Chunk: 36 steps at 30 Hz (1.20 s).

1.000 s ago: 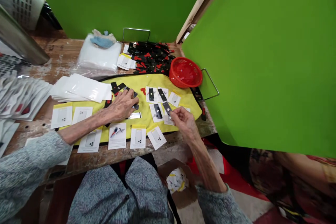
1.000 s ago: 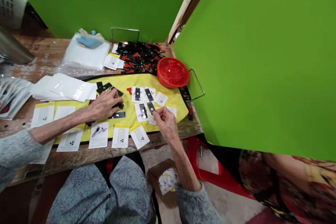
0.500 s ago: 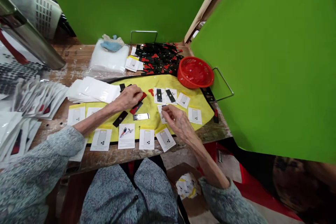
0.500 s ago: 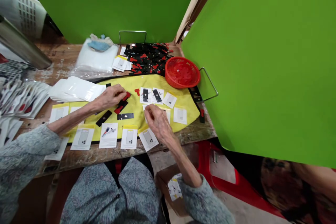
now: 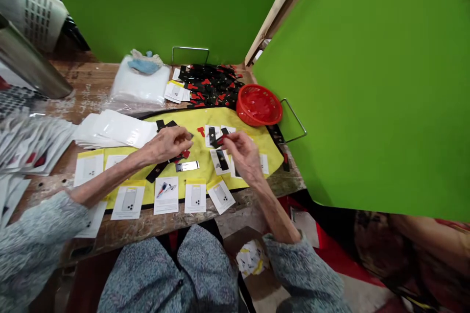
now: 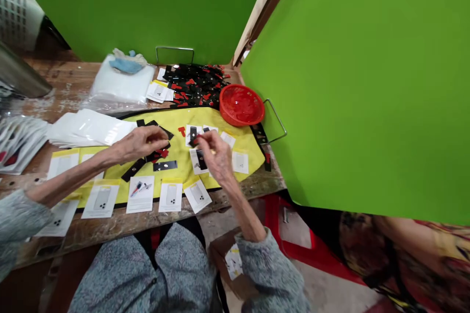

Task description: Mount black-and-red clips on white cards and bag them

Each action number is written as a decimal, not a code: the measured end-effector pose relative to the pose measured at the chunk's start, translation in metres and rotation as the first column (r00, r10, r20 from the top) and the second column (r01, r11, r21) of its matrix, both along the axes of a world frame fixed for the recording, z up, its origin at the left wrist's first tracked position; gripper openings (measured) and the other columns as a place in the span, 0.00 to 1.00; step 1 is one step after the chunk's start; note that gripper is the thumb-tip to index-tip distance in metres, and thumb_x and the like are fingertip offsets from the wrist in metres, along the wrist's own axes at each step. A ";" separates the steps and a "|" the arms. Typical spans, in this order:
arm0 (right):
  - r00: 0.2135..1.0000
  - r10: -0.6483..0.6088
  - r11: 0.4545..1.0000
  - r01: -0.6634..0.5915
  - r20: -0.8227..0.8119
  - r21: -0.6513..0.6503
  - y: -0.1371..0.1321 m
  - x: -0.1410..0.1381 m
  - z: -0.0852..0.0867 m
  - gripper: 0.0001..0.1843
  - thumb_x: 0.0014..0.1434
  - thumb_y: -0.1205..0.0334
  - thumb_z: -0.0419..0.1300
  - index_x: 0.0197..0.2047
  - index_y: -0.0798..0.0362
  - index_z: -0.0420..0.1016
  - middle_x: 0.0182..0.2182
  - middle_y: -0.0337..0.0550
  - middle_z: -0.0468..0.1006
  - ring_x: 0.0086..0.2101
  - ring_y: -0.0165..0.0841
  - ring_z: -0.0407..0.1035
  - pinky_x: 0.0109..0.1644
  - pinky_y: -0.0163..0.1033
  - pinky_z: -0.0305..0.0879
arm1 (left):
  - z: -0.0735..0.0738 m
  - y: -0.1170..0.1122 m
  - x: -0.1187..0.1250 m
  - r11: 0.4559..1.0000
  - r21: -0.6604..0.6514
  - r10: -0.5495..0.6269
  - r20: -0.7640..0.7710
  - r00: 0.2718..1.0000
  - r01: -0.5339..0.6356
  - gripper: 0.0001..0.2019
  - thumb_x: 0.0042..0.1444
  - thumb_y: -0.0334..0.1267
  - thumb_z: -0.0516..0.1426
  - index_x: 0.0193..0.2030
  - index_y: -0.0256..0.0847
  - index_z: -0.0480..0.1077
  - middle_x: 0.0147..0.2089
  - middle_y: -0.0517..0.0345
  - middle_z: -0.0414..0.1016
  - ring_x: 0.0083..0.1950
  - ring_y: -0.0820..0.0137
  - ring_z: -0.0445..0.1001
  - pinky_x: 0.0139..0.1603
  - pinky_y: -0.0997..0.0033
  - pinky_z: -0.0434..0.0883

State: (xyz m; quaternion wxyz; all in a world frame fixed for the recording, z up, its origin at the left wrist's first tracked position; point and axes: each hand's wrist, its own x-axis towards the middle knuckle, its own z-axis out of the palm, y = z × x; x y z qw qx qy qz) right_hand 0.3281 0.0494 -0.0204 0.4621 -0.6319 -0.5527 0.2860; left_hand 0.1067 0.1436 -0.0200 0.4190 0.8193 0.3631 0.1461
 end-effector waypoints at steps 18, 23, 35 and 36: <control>0.890 0.285 0.958 -0.275 0.357 -0.080 -0.008 -0.001 -0.005 0.09 0.64 0.64 0.52 0.44 0.52 0.71 0.38 0.47 0.77 0.38 0.36 0.72 0.44 0.45 0.69 | -0.010 0.012 -0.021 0.995 -0.098 -0.008 -0.089 0.996 -0.001 0.11 0.56 0.44 0.55 0.28 0.40 0.65 0.27 0.61 0.67 0.28 0.73 0.63 0.30 0.71 0.59; 0.926 0.261 0.943 -0.305 -0.274 -0.133 0.018 -0.052 -0.001 0.09 0.60 0.55 0.58 0.40 0.52 0.67 0.31 0.40 0.76 0.32 0.31 0.75 0.36 0.38 0.71 | 0.006 0.004 -0.012 0.954 -0.293 -0.023 0.130 0.991 0.060 0.14 0.56 0.48 0.56 0.32 0.38 0.67 0.28 0.61 0.68 0.27 0.75 0.65 0.29 0.73 0.62; 0.571 -0.281 0.958 0.120 0.771 0.260 -0.091 0.087 -0.032 0.14 0.66 0.64 0.48 0.39 0.51 0.76 0.39 0.51 0.80 0.42 0.39 0.73 0.48 0.46 0.70 | -0.016 -0.016 -0.010 0.951 0.283 0.018 -0.443 0.896 0.121 0.10 0.57 0.44 0.54 0.40 0.40 0.66 0.40 0.50 0.74 0.39 0.61 0.73 0.40 0.63 0.66; 0.519 -0.246 0.968 0.088 0.819 0.235 -0.094 0.092 -0.041 0.15 0.66 0.66 0.48 0.40 0.52 0.76 0.40 0.51 0.80 0.42 0.40 0.72 0.48 0.46 0.69 | -0.013 -0.017 -0.008 0.954 0.273 0.018 -0.472 0.881 0.127 0.10 0.57 0.43 0.53 0.40 0.40 0.66 0.39 0.50 0.74 0.38 0.61 0.73 0.38 0.63 0.66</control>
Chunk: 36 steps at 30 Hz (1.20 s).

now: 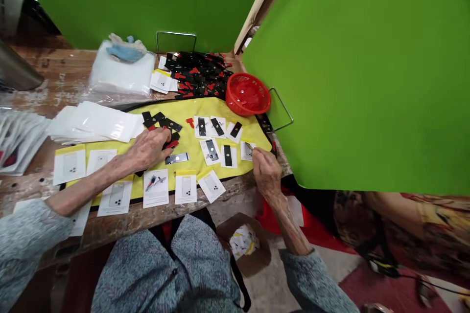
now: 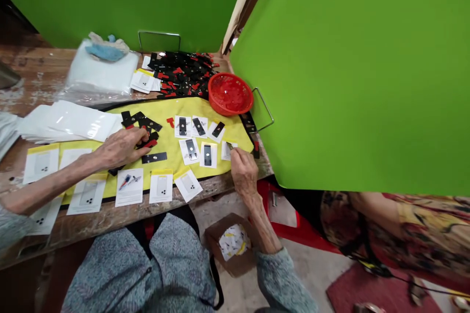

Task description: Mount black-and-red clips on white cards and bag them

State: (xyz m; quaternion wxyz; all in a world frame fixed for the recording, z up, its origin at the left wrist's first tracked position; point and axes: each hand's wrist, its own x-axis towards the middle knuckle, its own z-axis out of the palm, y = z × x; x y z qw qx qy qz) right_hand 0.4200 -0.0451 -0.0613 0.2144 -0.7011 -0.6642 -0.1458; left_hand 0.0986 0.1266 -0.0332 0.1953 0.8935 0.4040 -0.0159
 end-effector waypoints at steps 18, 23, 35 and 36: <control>0.128 -0.095 0.891 -0.431 -0.987 -0.142 0.073 -0.158 0.038 0.13 0.58 0.51 0.59 0.40 0.51 0.67 0.30 0.38 0.74 0.29 0.29 0.72 0.36 0.39 0.69 | 0.027 -0.009 0.011 0.571 -0.815 0.643 0.369 0.671 -0.099 0.07 0.52 0.37 0.60 0.30 0.39 0.65 0.26 0.62 0.69 0.26 0.77 0.67 0.32 0.72 0.69; 0.164 -0.093 0.913 -0.379 -0.982 -0.150 0.060 -0.144 0.045 0.11 0.55 0.54 0.61 0.30 0.51 0.64 0.25 0.33 0.65 0.24 0.25 0.60 0.29 0.34 0.60 | 0.032 -0.019 0.010 0.719 -0.687 0.509 0.423 0.749 -0.101 0.08 0.54 0.40 0.58 0.34 0.37 0.71 0.30 0.58 0.72 0.30 0.74 0.68 0.34 0.70 0.67; 0.875 -0.014 0.879 -0.220 -0.485 -0.423 -0.021 -0.108 0.030 0.03 0.61 0.63 0.54 0.36 0.51 0.67 0.29 0.43 0.73 0.29 0.35 0.68 0.32 0.39 0.63 | 0.011 -0.022 -0.014 0.997 -0.058 0.065 0.161 0.985 -0.057 0.09 0.57 0.39 0.55 0.43 0.38 0.70 0.42 0.49 0.68 0.44 0.62 0.69 0.47 0.60 0.68; 0.906 -0.001 0.899 -0.185 -0.423 -0.397 -0.016 -0.112 0.030 0.03 0.62 0.63 0.54 0.37 0.51 0.67 0.30 0.44 0.73 0.30 0.36 0.68 0.33 0.39 0.63 | 0.012 -0.020 -0.016 0.996 -0.041 0.084 0.162 0.983 -0.078 0.09 0.58 0.39 0.55 0.42 0.39 0.70 0.42 0.50 0.69 0.43 0.62 0.69 0.47 0.60 0.68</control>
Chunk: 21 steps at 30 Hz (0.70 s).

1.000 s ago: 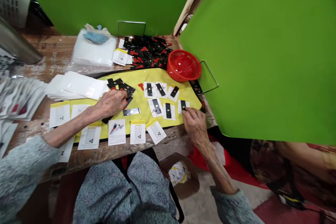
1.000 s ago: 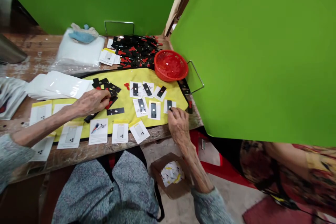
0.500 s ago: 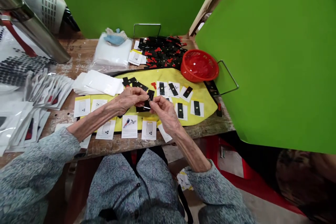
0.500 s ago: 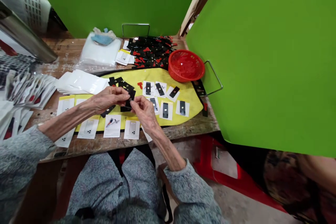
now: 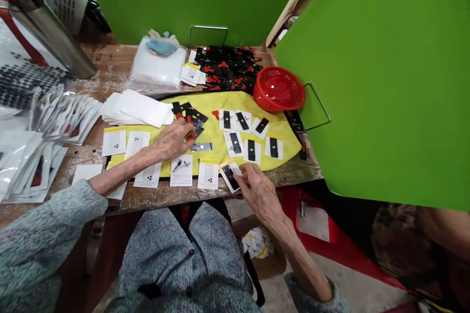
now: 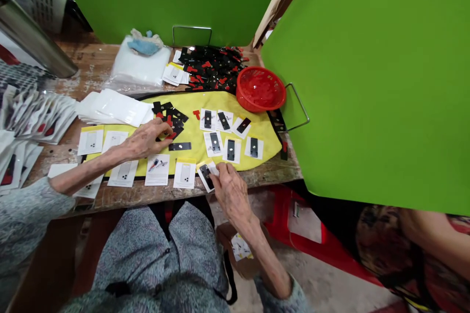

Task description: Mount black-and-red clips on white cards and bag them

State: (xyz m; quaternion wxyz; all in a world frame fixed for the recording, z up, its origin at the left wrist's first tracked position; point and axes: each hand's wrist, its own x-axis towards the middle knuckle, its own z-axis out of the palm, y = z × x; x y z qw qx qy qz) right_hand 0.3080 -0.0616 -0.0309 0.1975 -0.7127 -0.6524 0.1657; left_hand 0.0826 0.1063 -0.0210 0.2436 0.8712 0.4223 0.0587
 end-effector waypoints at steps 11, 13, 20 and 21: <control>0.871 0.472 0.881 -0.470 0.133 -0.049 0.110 -0.038 -0.007 0.06 0.60 0.72 0.54 0.39 0.52 0.67 0.40 0.50 0.69 0.44 0.42 0.63 0.51 0.50 0.65 | 0.003 -0.013 -0.030 0.994 0.041 0.107 -0.285 0.953 -0.099 0.15 0.58 0.45 0.55 0.47 0.37 0.67 0.44 0.45 0.72 0.42 0.57 0.72 0.41 0.60 0.68; 0.862 0.506 0.862 -0.503 0.035 -0.061 0.115 -0.032 -0.013 0.04 0.60 0.70 0.55 0.37 0.51 0.65 0.38 0.46 0.69 0.42 0.40 0.64 0.50 0.48 0.67 | 0.004 -0.014 -0.029 0.994 0.017 0.110 -0.306 0.946 -0.110 0.15 0.58 0.43 0.54 0.48 0.37 0.66 0.43 0.45 0.73 0.41 0.57 0.72 0.40 0.60 0.67; 0.859 0.510 0.852 -0.513 -0.055 -0.108 0.127 -0.025 -0.012 0.10 0.54 0.72 0.59 0.35 0.50 0.62 0.36 0.42 0.70 0.38 0.37 0.66 0.43 0.44 0.67 | 0.004 -0.013 -0.021 0.982 -0.036 0.169 -0.279 0.945 -0.186 0.10 0.55 0.39 0.55 0.43 0.39 0.65 0.39 0.49 0.73 0.39 0.60 0.72 0.38 0.61 0.67; 0.855 0.515 0.847 -0.518 -0.062 -0.117 0.129 -0.027 -0.010 0.11 0.52 0.73 0.59 0.33 0.50 0.62 0.35 0.41 0.70 0.37 0.36 0.66 0.42 0.43 0.66 | 0.003 -0.013 -0.021 0.977 -0.050 0.188 -0.256 0.948 -0.208 0.10 0.53 0.38 0.56 0.42 0.39 0.65 0.39 0.49 0.73 0.39 0.59 0.72 0.38 0.61 0.67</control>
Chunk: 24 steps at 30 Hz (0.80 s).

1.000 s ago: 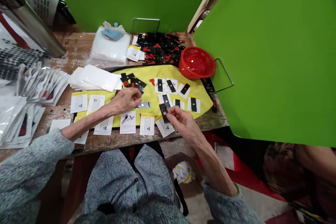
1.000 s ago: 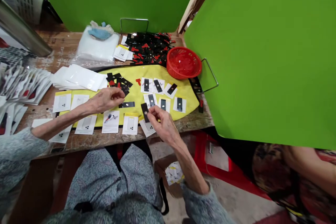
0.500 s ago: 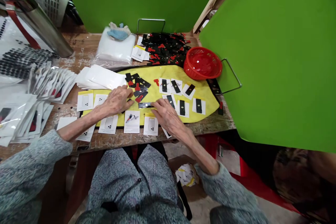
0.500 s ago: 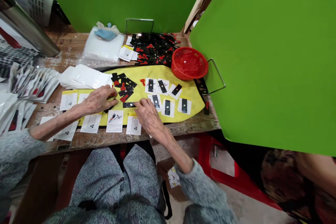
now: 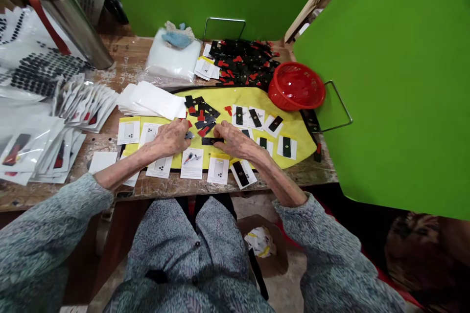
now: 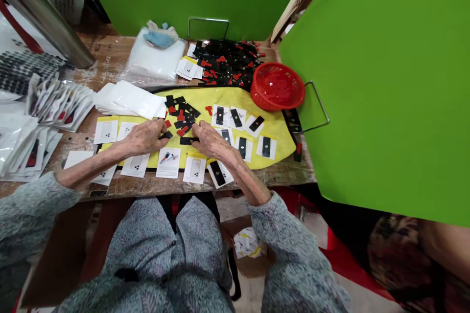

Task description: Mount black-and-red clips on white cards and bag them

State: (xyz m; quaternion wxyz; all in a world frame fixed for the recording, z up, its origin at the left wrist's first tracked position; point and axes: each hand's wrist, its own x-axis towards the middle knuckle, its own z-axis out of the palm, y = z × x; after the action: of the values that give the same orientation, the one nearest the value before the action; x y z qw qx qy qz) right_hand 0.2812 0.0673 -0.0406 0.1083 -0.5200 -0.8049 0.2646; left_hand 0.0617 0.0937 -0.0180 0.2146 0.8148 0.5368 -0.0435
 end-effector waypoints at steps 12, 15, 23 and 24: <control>0.997 -0.012 0.998 0.007 -0.071 -0.070 0.004 -0.004 0.036 0.12 0.56 0.74 0.55 0.24 0.51 0.65 0.22 0.34 0.67 0.24 0.27 0.58 0.31 0.35 0.54 | 0.014 0.010 -0.026 0.951 -0.263 0.271 0.444 0.854 -0.165 0.03 0.48 0.35 0.56 0.28 0.39 0.68 0.25 0.61 0.68 0.27 0.72 0.65 0.30 0.68 0.61; 0.965 -0.180 0.980 0.160 -0.188 -0.118 -0.019 0.002 0.045 0.06 0.58 0.67 0.56 0.29 0.52 0.67 0.23 0.35 0.68 0.24 0.27 0.60 0.28 0.35 0.56 | 0.015 -0.010 -0.029 0.889 -0.448 0.349 0.539 0.767 -0.090 0.05 0.50 0.37 0.57 0.31 0.38 0.68 0.26 0.60 0.70 0.27 0.72 0.67 0.31 0.69 0.64; 0.663 -0.646 0.720 0.365 -0.378 -0.591 -0.098 -0.017 0.014 0.10 0.54 0.55 0.58 0.33 0.52 0.65 0.23 0.33 0.69 0.21 0.26 0.66 0.25 0.33 0.66 | 0.002 -0.046 -0.009 0.957 -0.290 0.121 0.378 0.918 -0.007 0.07 0.55 0.32 0.54 0.40 0.36 0.69 0.27 0.60 0.71 0.29 0.71 0.70 0.33 0.69 0.67; 0.658 -0.660 0.707 0.380 -0.363 -0.596 -0.101 -0.021 0.010 0.10 0.55 0.55 0.58 0.33 0.52 0.64 0.22 0.33 0.69 0.20 0.26 0.66 0.24 0.33 0.65 | 0.002 -0.048 -0.008 0.972 -0.236 0.082 0.312 0.947 -0.006 0.08 0.56 0.32 0.54 0.42 0.36 0.69 0.29 0.57 0.72 0.32 0.68 0.72 0.36 0.67 0.68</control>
State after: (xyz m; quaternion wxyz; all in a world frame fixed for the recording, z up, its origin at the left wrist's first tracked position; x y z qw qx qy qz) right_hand 0.2601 -0.0340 -0.0304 0.2798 -0.6446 -0.4569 0.5454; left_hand 0.0538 0.0453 -0.0156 0.3933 0.7682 0.5042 0.0314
